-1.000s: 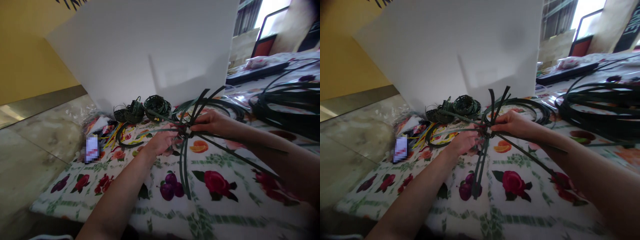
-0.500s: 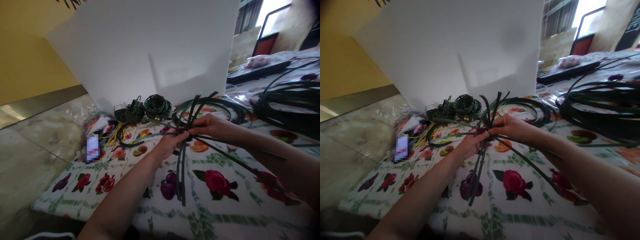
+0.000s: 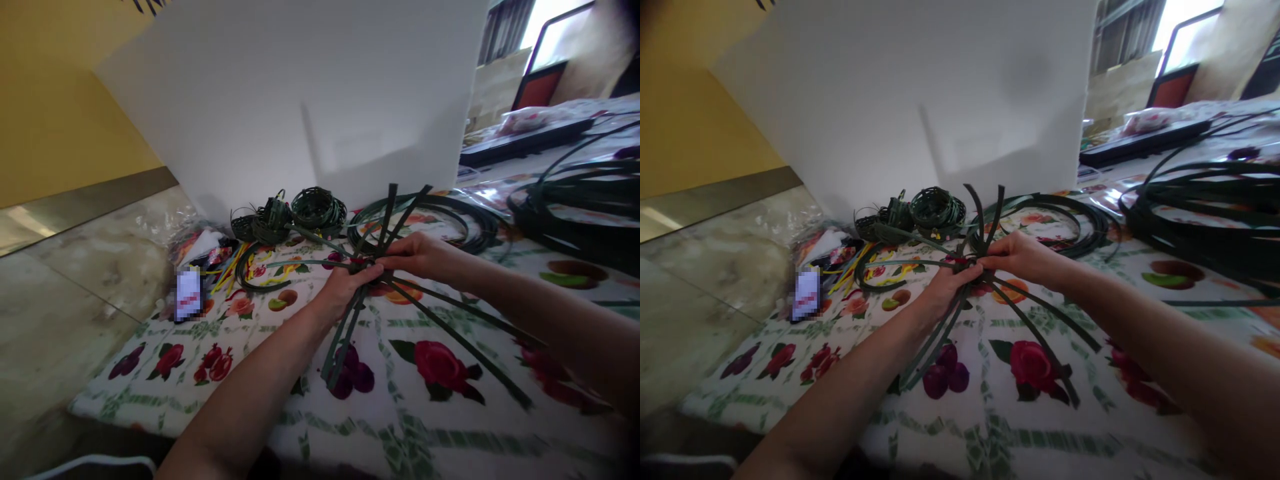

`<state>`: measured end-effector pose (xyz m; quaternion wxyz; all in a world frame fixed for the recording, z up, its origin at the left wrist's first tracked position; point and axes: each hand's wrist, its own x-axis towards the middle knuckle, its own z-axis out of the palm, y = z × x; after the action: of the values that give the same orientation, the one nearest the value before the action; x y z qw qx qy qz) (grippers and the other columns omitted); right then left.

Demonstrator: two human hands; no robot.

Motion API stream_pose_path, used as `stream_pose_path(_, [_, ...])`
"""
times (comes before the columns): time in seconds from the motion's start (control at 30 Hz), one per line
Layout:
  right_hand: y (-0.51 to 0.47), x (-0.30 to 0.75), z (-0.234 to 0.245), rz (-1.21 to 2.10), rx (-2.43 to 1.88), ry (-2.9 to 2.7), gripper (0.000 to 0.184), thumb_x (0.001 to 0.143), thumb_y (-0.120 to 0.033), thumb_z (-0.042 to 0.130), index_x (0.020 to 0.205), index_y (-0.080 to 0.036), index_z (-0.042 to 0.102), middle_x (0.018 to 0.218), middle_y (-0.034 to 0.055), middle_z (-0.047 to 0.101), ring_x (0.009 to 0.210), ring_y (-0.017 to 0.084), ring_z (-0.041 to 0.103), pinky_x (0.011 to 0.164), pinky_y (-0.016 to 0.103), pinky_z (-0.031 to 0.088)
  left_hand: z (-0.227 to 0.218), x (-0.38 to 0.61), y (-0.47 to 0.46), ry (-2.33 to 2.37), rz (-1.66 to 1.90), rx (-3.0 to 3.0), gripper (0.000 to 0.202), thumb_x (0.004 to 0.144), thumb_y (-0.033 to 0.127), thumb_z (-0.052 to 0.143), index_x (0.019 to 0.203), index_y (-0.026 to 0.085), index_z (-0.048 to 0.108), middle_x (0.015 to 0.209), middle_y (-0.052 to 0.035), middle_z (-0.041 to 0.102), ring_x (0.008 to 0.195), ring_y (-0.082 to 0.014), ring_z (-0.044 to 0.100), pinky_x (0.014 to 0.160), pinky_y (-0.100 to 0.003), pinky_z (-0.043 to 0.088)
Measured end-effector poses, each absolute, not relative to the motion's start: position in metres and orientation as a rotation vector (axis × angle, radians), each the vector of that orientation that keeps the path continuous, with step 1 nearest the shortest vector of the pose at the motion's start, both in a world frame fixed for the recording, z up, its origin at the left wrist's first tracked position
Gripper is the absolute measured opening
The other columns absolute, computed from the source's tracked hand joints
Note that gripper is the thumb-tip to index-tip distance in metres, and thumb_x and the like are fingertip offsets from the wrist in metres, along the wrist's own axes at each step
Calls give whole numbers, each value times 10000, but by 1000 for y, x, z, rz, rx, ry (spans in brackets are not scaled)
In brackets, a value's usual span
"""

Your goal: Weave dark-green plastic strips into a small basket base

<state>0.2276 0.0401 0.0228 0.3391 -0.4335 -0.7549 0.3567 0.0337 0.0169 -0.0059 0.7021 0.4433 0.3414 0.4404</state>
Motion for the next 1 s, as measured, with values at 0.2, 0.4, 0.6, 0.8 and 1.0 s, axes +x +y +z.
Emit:
stream_pose_path(0.2, [39,228,23,918,-1148,-2066,648,807,-807,644,588,-204,548,584,-22,412,572,119,352,523,285,280,-6,34,16,808,996,933,492,569,397,1006,909,125,779,862,-62,776,675,-143,689,622,-245,569])
stream_pose_path(0.4, [29,218,31,850,-1100,-2087,643,821,-798,611,580,-207,531,614,-5,469,622,145,419,590,304,348,-12,35,17,763,947,764,438,558,297,1018,897,146,786,845,-46,762,728,-130,689,574,-203,510])
stream_pose_path(0.6, [31,219,28,707,-1220,-2075,578,844,-750,587,658,-209,666,614,18,586,635,175,521,617,308,376,-11,34,19,709,1081,919,457,605,391,994,946,153,806,892,-62,774,799,-158,711,603,-211,507])
stream_pose_path(0.8, [34,223,26,602,-1245,-2099,628,893,-768,541,606,-217,625,555,13,544,570,154,488,585,307,360,-7,35,16,781,1157,918,452,593,364,976,943,136,804,959,-87,774,839,-185,702,669,-268,546])
stream_pose_path(1.0, [29,216,26,1098,-1336,-1852,618,751,-814,695,718,-198,672,530,-22,487,465,90,343,448,262,211,-5,37,14,782,1219,947,427,640,375,939,966,140,795,878,-78,766,773,-168,697,626,-248,545])
